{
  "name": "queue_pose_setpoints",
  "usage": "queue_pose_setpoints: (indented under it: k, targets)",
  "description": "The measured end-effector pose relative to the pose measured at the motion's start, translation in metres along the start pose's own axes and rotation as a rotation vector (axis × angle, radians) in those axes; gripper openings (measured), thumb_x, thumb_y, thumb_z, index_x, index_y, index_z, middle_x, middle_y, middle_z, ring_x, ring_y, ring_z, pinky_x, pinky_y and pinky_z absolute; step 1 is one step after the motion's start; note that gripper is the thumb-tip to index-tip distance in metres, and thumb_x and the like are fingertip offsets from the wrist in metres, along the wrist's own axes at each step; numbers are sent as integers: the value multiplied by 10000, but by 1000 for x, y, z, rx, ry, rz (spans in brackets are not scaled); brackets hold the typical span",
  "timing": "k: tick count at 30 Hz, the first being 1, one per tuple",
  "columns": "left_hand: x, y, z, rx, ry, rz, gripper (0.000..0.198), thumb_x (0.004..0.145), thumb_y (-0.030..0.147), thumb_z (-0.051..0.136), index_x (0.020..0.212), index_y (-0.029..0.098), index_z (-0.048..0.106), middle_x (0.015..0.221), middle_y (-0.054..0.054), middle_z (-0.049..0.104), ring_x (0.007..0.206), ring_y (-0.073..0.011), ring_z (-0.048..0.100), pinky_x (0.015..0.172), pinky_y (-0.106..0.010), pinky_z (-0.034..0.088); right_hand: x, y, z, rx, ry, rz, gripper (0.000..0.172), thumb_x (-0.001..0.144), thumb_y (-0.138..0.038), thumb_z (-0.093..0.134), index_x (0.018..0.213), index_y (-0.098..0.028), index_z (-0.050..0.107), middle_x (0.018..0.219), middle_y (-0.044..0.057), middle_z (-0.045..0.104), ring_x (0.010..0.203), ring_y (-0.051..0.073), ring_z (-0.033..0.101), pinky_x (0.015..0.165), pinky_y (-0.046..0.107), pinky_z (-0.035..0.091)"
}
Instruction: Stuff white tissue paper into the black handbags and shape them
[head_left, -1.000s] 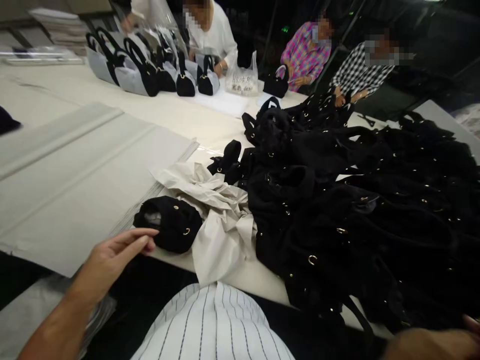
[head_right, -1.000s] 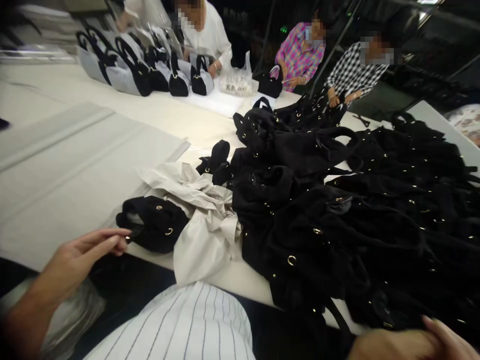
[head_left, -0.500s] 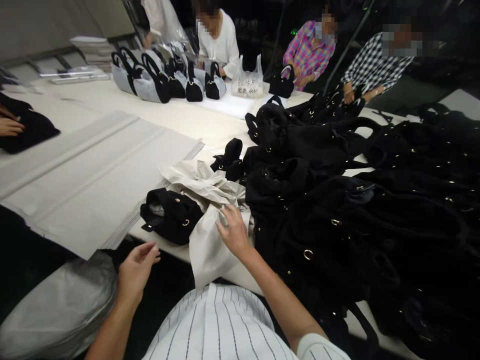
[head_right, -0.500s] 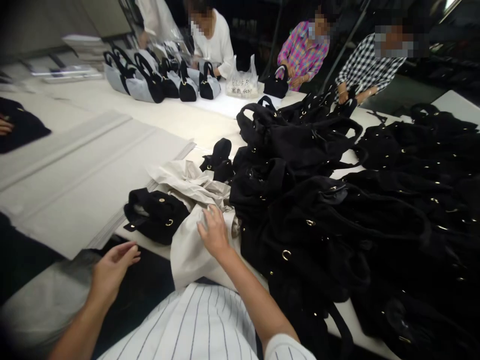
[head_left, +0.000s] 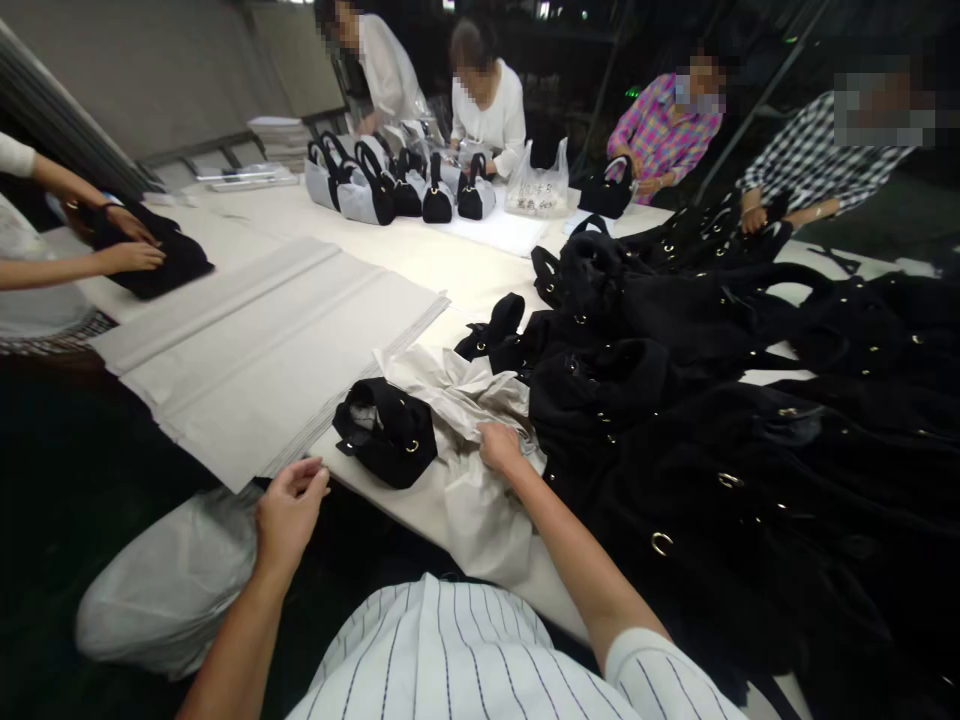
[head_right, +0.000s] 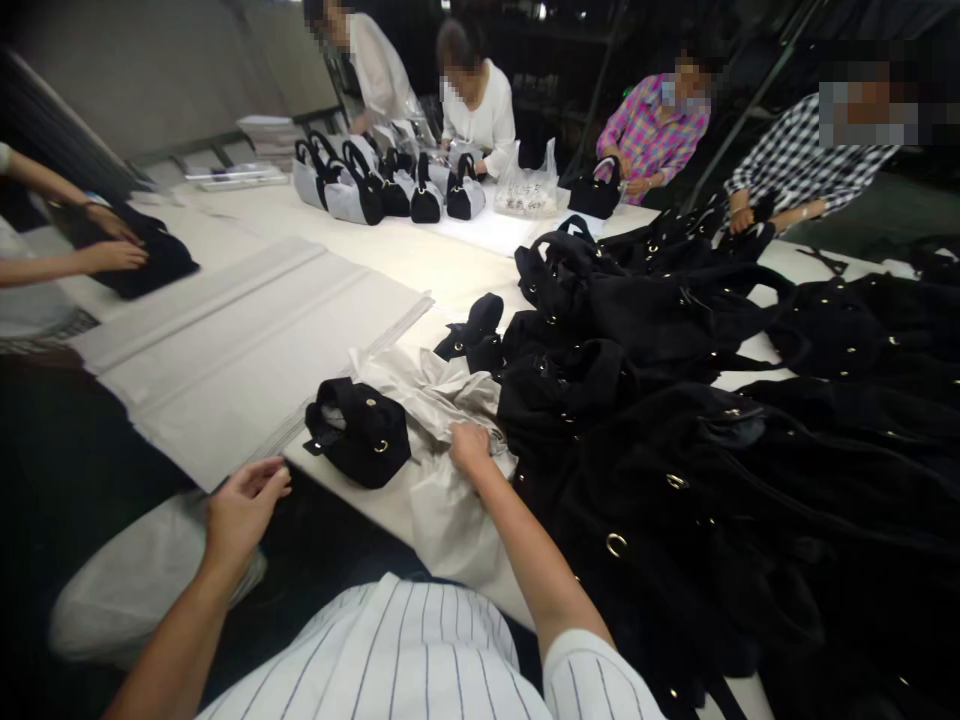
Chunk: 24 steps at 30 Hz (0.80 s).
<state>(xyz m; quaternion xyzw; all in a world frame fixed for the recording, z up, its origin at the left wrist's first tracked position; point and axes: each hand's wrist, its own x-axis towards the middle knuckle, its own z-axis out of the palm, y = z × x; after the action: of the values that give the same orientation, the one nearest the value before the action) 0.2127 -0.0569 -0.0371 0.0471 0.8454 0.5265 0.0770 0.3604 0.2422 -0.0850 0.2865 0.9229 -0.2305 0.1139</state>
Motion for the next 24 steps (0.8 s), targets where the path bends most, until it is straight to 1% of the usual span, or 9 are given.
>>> queue_pose_setpoints:
  k: [3, 5, 7, 10, 13, 15, 17, 20, 24]
  targets:
    - [51, -13, -9, 42, 27, 43, 513, 675, 503, 689, 1045, 151, 650, 899, -51, 670, 771, -187, 659, 805, -380, 567, -18, 12, 3, -33, -113, 30, 500, 763, -118, 604, 1262, -140, 616, 1163, 174, 671, 1114, 306, 612, 936, 386, 444]
    - [87, -20, -7, 98, 0, 77, 529, 676, 529, 691, 1053, 160, 648, 924, -61, 670, 823, -205, 661, 825, -379, 554, -14, 6, -4, 4, -87, 31, 555, 763, -227, 657, 1308, -149, 587, 1228, 159, 639, 1139, 294, 594, 961, 365, 445]
    - [119, -23, 3, 179, -71, 137, 562, 672, 554, 698, 1070, 159, 643, 974, -78, 656, 847, -212, 654, 826, -371, 547, 8, -14, -16, 86, 102, 53, 548, 803, -318, 635, 1324, -156, 573, 1263, 147, 609, 1162, 282, 571, 999, 365, 434]
    - [152, -16, 23, 349, -205, 260, 651, 698, 597, 673, 1151, 132, 615, 1065, -123, 609, 923, -243, 626, 872, -395, 524, 55, -62, -37, 207, 462, 54, 455, 822, -285, 588, 1254, -147, 615, 1251, 149, 602, 1179, 266, 549, 1024, 380, 424]
    - [159, -5, 36, 523, -354, 358, 711, 745, 640, 624, 1231, 124, 564, 1075, -141, 582, 1045, -301, 568, 881, -419, 498, 78, -114, -58, 340, 623, 30, 301, 809, -204, 509, 1034, -155, 702, 1066, 110, 679, 1010, 221, 618, 916, 342, 481]
    - [155, 0, 39, 595, -405, 445, 677, 770, 615, 621, 1239, 132, 545, 1066, -136, 575, 1049, -313, 543, 844, -411, 491, 64, -145, -67, 383, 673, 81, 258, 770, -144, 455, 802, -176, 708, 845, 54, 697, 814, 183, 633, 797, 302, 496]
    - [150, 3, 38, 632, -377, 525, 559, 803, 512, 630, 1197, 124, 548, 1033, -131, 578, 1014, -309, 536, 837, -410, 470, 36, -174, -69, 415, 631, 163, 254, 719, -104, 432, 624, -191, 652, 648, 10, 650, 654, 156, 603, 683, 272, 483]
    - [151, 5, 37, 643, -333, 578, 338, 813, 302, 629, 1084, 110, 564, 948, -124, 593, 939, -295, 546, 830, -414, 442, 5, -210, -47, 622, 332, 192, 302, 680, -77, 399, 631, -196, 673, 599, 0, 650, 558, 144, 596, 558, 245, 480]
    - [154, 4, 39, 579, -378, 735, 107, 798, 149, 600, 900, 143, 571, 824, -91, 590, 811, -261, 548, 753, -385, 439, 26, -232, 14, 568, 273, -38, 424, 726, -57, 375, 945, -178, 717, 1019, 84, 718, 956, 201, 663, 850, 329, 542]
